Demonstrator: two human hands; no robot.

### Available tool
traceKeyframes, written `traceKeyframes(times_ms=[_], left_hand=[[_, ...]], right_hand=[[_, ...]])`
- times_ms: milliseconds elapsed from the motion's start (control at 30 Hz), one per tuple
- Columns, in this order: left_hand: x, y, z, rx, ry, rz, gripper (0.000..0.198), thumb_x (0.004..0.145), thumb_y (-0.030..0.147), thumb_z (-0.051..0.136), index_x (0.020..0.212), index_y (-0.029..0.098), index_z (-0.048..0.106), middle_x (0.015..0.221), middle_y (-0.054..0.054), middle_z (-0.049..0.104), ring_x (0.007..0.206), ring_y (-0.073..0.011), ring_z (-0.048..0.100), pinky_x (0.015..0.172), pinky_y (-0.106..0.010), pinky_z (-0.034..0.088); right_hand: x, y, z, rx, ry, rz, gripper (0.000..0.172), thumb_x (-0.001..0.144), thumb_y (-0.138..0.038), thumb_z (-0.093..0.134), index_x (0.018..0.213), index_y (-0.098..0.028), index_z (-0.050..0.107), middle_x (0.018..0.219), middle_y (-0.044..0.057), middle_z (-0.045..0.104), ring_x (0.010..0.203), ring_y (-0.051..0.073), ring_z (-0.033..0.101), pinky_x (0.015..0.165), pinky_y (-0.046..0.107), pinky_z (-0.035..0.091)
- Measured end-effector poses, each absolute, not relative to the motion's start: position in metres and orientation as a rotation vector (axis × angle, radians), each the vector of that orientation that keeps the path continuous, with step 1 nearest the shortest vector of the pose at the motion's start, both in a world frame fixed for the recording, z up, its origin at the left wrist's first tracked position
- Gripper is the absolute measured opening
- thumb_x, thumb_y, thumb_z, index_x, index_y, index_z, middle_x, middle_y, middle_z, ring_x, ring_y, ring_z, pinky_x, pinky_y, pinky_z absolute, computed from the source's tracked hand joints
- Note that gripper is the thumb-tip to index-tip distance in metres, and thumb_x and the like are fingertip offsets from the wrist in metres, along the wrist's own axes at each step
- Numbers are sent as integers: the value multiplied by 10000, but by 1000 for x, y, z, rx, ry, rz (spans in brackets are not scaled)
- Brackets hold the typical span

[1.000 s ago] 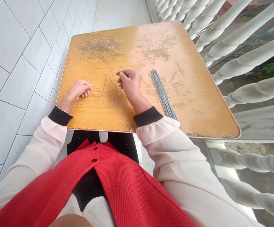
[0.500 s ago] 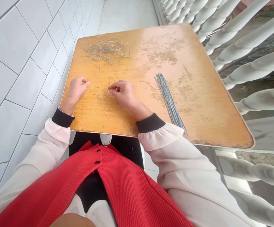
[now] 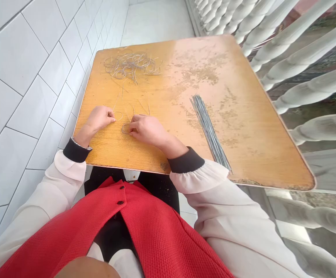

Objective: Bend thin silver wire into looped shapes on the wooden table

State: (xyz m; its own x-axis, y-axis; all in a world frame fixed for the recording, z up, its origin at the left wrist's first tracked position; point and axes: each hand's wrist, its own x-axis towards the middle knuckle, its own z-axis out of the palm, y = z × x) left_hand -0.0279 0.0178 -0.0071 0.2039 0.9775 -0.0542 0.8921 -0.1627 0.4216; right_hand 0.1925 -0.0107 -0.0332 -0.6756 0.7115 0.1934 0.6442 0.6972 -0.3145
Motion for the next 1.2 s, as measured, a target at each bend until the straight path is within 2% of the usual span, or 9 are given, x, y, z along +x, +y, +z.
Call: traceKeyframes(times_ms=[267, 333, 433, 533, 633, 767, 933, 1067, 1200], left_hand=[[-27, 3, 10, 2131, 1592, 122, 70, 766, 168, 696, 696, 164, 688, 722, -31, 666, 660, -138, 549, 671, -315, 380], [-30, 3, 10, 2158, 1552, 222, 24, 777, 185, 706, 785, 162, 710, 815, -38, 699, 738, -153, 593, 722, -313, 419], [-34, 3, 6, 2239, 1525, 301, 114, 758, 190, 742, 867, 174, 716, 972, -48, 718, 881, -182, 630, 830, -325, 459], [-36, 1, 0, 2264, 1525, 237, 28, 776, 150, 703, 773, 173, 688, 922, -50, 700, 890, -193, 633, 847, -335, 465], [-38, -7, -5, 2233, 1512, 242, 96, 786, 128, 667, 705, 177, 654, 851, -46, 681, 887, -200, 635, 848, -344, 466], [-41, -19, -7, 2179, 1506, 264, 68, 774, 132, 650, 733, 179, 676, 814, -51, 676, 926, -221, 651, 859, -359, 468], [-38, -26, 5, 2209, 1511, 232, 67, 787, 172, 650, 778, 165, 716, 871, -64, 705, 900, -215, 669, 859, -357, 481], [-30, -19, 20, 2160, 1522, 279, 59, 820, 215, 685, 803, 168, 717, 851, -51, 716, 903, -209, 679, 862, -334, 486], [-20, -9, 27, 2013, 1549, 446, 90, 883, 188, 641, 800, 170, 672, 780, -27, 700, 851, -168, 687, 813, -281, 498]], right_hand=[[202, -12, -20, -1004, -2678, 539, 178, 847, -190, 594, 796, -202, 765, 897, 75, 714, 779, 194, 638, 700, 311, 436], [205, -11, -17, -1016, -2618, 585, 171, 844, -201, 603, 783, -208, 763, 864, 65, 714, 757, 189, 636, 706, 317, 449], [211, -8, -14, -1131, -2440, 552, 175, 850, -208, 597, 795, -221, 763, 844, 64, 717, 748, 197, 633, 715, 340, 464], [218, -3, -13, -1229, -2299, 514, 161, 850, -225, 616, 820, -248, 773, 848, 65, 721, 748, 208, 625, 717, 363, 474], [220, -1, -15, -1260, -2286, 555, 151, 849, -236, 629, 817, -260, 775, 867, 67, 725, 767, 218, 627, 746, 380, 481], [212, -3, -19, -1282, -2349, 535, 192, 879, -240, 597, 908, -241, 787, 958, 82, 733, 843, 235, 646, 792, 383, 477], [189, -8, -22, -1398, -2484, 351, 274, 929, -262, 535, 1042, -188, 774, 1105, 128, 715, 951, 272, 652, 795, 386, 465], [177, -11, -23, -1518, -2556, 286, 285, 949, -220, 480, 997, -150, 752, 1137, 169, 696, 982, 298, 650, 797, 402, 466], [181, -8, -26, -1444, -2333, 387, 223, 958, -258, 502, 909, -206, 714, 1029, 135, 708, 960, 279, 639, 822, 410, 492]])
